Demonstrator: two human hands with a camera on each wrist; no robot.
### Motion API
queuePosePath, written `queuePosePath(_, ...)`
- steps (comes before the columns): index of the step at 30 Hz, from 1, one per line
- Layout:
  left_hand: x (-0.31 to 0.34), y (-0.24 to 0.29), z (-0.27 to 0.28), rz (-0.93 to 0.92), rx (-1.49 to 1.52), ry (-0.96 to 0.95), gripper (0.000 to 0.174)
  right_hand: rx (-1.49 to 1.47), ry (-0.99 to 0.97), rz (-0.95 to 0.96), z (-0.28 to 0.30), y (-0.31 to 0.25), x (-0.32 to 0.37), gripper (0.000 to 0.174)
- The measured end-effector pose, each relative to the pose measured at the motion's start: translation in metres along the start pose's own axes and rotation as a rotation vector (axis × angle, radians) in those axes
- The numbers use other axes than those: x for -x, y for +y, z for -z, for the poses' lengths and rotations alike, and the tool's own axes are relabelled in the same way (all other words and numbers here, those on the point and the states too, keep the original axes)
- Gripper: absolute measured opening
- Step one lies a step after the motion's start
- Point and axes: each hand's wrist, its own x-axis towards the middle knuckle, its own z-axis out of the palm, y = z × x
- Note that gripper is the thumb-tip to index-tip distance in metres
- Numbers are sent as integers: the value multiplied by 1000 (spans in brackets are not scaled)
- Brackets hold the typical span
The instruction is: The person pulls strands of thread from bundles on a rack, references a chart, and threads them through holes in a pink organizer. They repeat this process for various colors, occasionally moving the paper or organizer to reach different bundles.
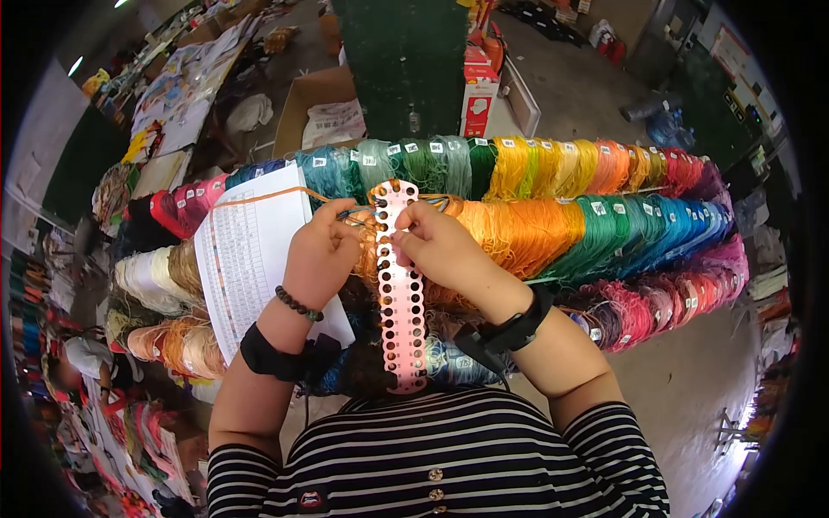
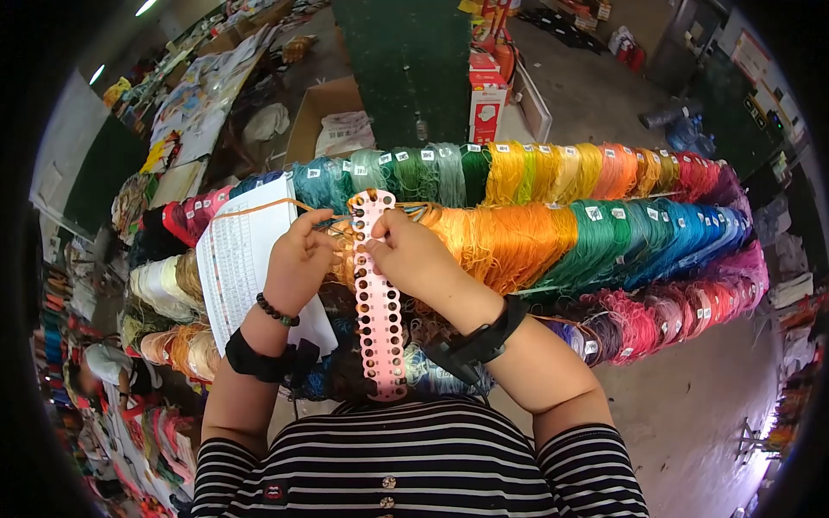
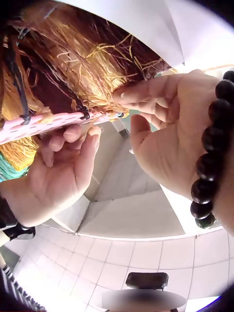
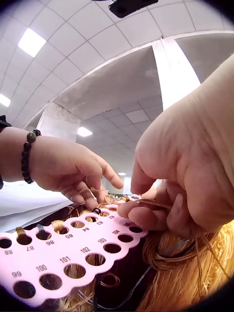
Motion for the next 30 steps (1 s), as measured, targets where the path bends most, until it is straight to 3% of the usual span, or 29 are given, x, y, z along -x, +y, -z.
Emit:
queuePosePath(6,-1,5,-1,-36,-12,-23,40,-58,12,-4,0,-2,3,8)
queuePosePath(9,1,24,8,249,613,-123,44,-84,23,-17,1,-2,5,9)
queuePosePath(12,-1,37,0,299,851,-144,48,-233,29,-36,1,5,4,12)
queuePosePath(16,1,34,-9,150,470,-290,53,-566,23,4,4,8,9,12)
queuePosePath(19,4,24,-15,5,177,-443,63,-497,0,-15,16,-5,28,10)
queuePosePath(20,5,14,-17,-56,227,-438,65,-298,48,-99,19,-12,37,10)
queuePosePath(21,9,17,-16,-123,146,-341,63,23,140,4,19,1,40,16)
queuePosePath(22,8,14,-18,-126,332,-318,60,170,125,28,20,12,43,22)
queuePosePath(23,10,25,-14,-124,342,-357,61,131,30,-145,19,-6,51,26)
queuePosePath(24,12,31,-14,-150,422,-359,63,74,-57,-198,17,1,51,26)
queuePosePath(25,13,22,-19,-181,417,-357,62,-172,-114,-224,11,4,53,23)
queuePosePath(26,17,33,-14,-259,218,-242,51,-341,-120,-269,4,1,55,19)
queuePosePath(28,18,40,-6,-379,-183,151,39,-379,-61,-266,-3,12,51,17)
queuePosePath(30,17,41,17,-124,15,191,27,-366,-42,-290,1,8,56,15)
